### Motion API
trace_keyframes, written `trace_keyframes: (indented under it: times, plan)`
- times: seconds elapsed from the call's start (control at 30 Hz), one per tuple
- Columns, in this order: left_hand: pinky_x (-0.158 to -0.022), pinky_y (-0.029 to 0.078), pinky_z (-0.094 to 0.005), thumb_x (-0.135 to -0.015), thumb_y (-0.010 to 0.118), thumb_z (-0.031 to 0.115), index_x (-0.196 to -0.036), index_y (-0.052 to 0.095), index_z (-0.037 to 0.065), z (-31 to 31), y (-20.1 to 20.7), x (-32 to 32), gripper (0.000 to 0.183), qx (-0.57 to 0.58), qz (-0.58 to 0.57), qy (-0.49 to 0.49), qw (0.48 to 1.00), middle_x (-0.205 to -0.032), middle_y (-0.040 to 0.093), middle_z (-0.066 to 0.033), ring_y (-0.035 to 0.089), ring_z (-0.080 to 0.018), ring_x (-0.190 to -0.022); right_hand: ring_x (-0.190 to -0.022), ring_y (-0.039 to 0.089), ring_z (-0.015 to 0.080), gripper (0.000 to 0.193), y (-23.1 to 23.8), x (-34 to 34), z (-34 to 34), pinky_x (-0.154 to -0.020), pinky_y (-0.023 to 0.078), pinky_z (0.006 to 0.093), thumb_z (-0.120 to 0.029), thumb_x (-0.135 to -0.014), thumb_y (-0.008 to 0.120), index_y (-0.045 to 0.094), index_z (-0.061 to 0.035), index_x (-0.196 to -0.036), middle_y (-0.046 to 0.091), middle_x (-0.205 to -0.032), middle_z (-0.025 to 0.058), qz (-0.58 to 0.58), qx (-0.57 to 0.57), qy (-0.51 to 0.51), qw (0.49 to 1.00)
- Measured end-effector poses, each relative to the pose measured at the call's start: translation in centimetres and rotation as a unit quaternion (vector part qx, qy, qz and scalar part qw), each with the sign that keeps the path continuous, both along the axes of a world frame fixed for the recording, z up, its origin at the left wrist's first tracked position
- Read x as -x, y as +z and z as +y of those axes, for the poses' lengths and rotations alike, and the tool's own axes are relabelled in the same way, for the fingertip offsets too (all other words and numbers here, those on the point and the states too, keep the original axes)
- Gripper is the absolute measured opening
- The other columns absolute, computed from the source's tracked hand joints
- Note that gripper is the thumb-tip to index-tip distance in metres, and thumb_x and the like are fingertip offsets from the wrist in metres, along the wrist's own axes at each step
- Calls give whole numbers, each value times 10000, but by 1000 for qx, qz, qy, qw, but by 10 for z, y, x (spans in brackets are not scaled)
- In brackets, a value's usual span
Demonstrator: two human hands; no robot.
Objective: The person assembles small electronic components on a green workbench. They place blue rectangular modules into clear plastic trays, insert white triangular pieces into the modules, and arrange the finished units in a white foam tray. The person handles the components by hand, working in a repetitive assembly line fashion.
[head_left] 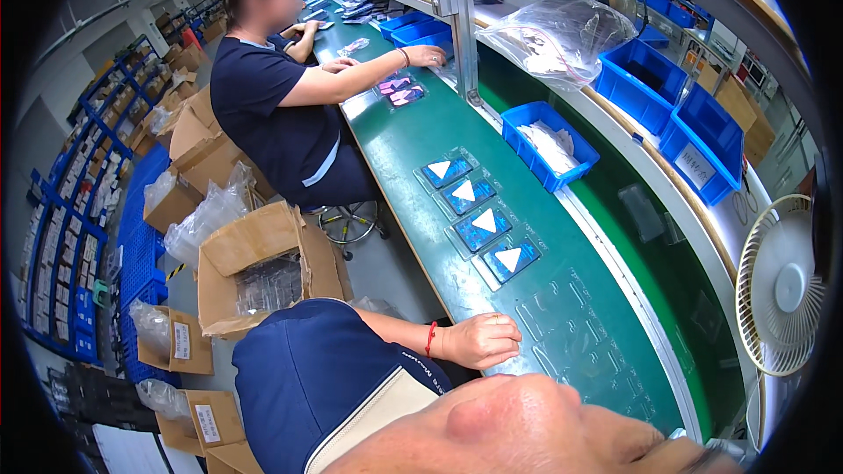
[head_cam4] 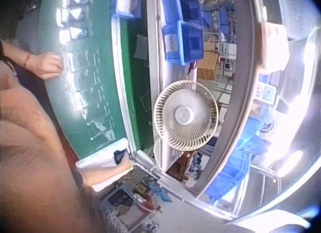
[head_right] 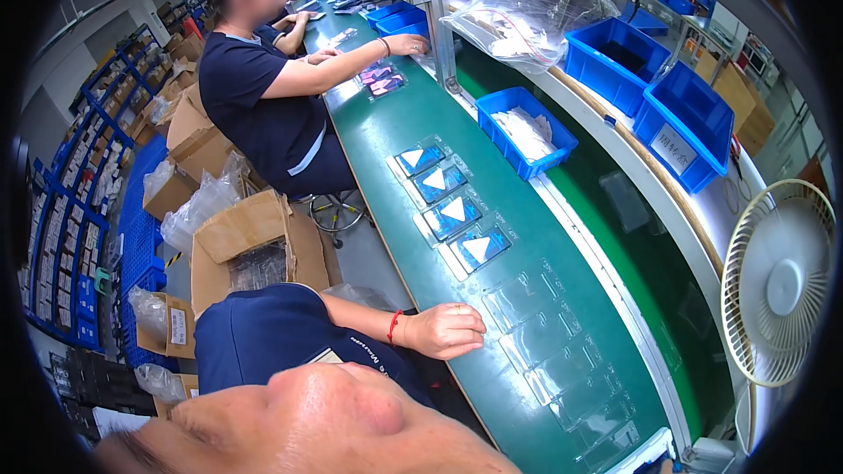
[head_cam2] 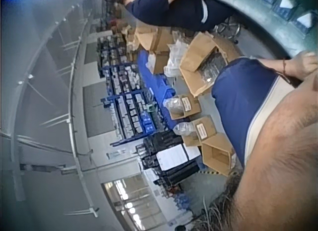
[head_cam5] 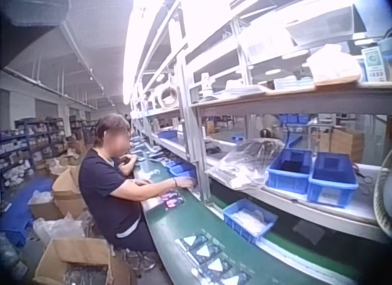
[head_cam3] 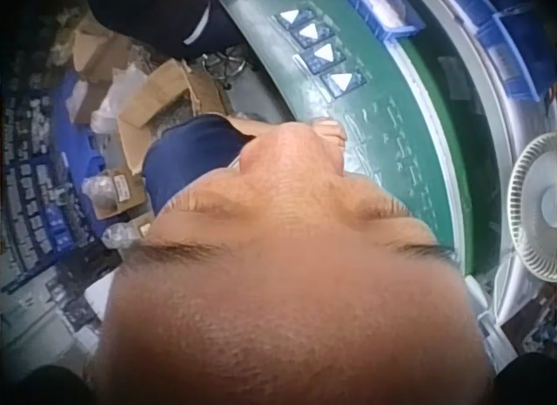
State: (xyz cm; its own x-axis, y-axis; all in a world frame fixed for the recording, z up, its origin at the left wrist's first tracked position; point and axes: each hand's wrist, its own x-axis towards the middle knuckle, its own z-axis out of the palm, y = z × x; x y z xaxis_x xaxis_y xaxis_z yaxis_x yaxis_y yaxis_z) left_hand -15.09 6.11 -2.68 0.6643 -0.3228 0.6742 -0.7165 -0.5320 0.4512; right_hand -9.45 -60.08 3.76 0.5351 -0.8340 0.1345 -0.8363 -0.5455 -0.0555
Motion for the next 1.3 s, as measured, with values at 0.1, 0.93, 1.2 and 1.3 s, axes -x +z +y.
trace_keyframes:
  times: [0.1, 0.93, 1.2, 1.3]
  plan:
    - [-716, 516, -353, -787, 698, 25, -806, 611, 1, 0, -1, 0, 92, 11, -7, -2, 1000, -895, 609, -119, 618, -271, -833, -838, 668, 351, 571, -4, -2, 6, -804, 531, 406, -430, -608, 816, 692, 28, -924, 689, -920, 220, -5, -8, 15, 1000]
    - [-861, 494, -331, -811, 750, 142, -1220, 546, 52, -49, 21, 8, 466, 283, 365, -262, 847, -1133, 604, -98, 584, -219, -1028, -961, 548, 280, 483, 0, -1, 194, -879, 463, 386, -62, -721, 659, 533, 6, -1182, 549, -1083, 189, -376, -371, 378, 761]
    - [-877, 533, -321, -736, 715, -83, -1265, 470, 93, -82, 14, 12, 609, 510, 603, -391, 474, -1135, 573, -61, 594, -179, -1064, -899, 532, 173, 472, -9, 54, 453, -831, 452, 312, -48, -667, 724, 553, -33, -1107, 554, -998, 70, -321, -444, 466, 694]
    - [-666, 619, -385, -791, 670, -71, -1171, 556, 46, -65, -11, 8, 414, 543, 623, -320, 463, -1009, 637, -91, 669, -223, -888, -1052, 543, 207, 603, -18, 51, 461, -942, 425, 334, -115, -709, 797, 538, -6, -1242, 568, -1136, 110, -256, -539, 482, 642]
